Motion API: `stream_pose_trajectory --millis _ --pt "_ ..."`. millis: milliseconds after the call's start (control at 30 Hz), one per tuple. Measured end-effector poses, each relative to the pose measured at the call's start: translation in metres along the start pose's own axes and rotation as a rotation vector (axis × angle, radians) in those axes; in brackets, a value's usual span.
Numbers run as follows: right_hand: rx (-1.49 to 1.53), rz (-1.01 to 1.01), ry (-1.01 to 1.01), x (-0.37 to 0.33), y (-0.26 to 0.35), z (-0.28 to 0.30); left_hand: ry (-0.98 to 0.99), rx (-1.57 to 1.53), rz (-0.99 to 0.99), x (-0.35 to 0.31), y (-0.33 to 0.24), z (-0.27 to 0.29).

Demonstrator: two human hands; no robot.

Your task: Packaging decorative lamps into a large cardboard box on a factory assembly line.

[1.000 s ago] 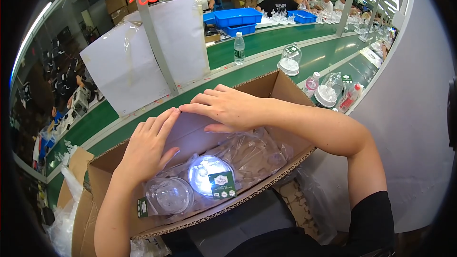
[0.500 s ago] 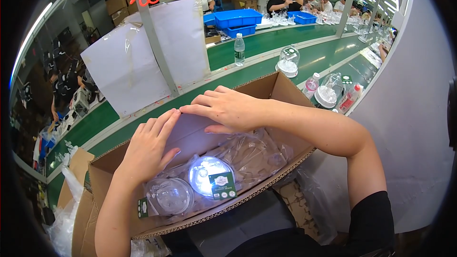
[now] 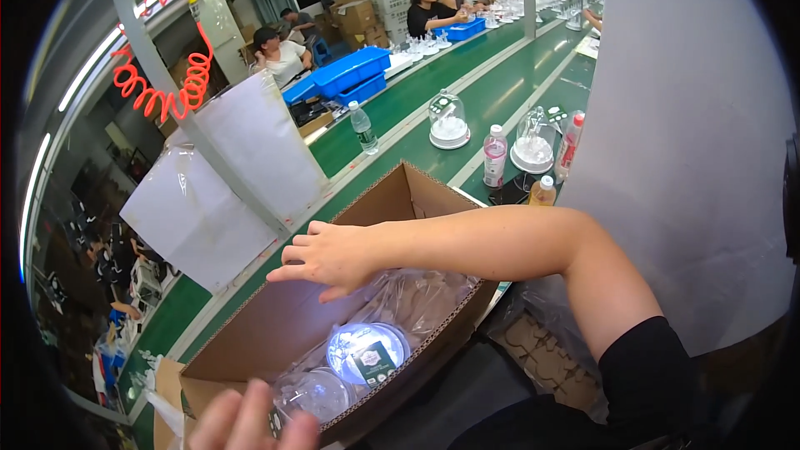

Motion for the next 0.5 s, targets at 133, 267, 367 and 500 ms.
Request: stream_pose_trajectory --millis 133,267,367,500 --pt "0.018 -0.01 0.026 -0.003 -0.006 -0.006 -0.086 0.191 -0.185 0.019 -0.028 -0.007" --pt "0.032 0.011 0.001 0.004 0.0 -0.004 -0.228 0.164 -0.014 0.025 -0.024 -0.007" --pt "0.039 0.007 -0.014 0.002 -0.003 -0.005 -0.153 0.186 -0.003 0.027 -0.032 -0.01" --pt "0.055 0.002 0.031 0.004 -0.003 -0.009 -0.295 0.142 0.066 0.039 -0.035 -0.003"
Point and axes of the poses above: each hand's wrist, its own x-axis towards the middle knuckle, its own z-axis out of the back of the hand, y = z × x, the point moved 9 cm from there along x, towards the middle knuckle, and after that the axes turned 13 degrees about -x, right-handed, at the moved point
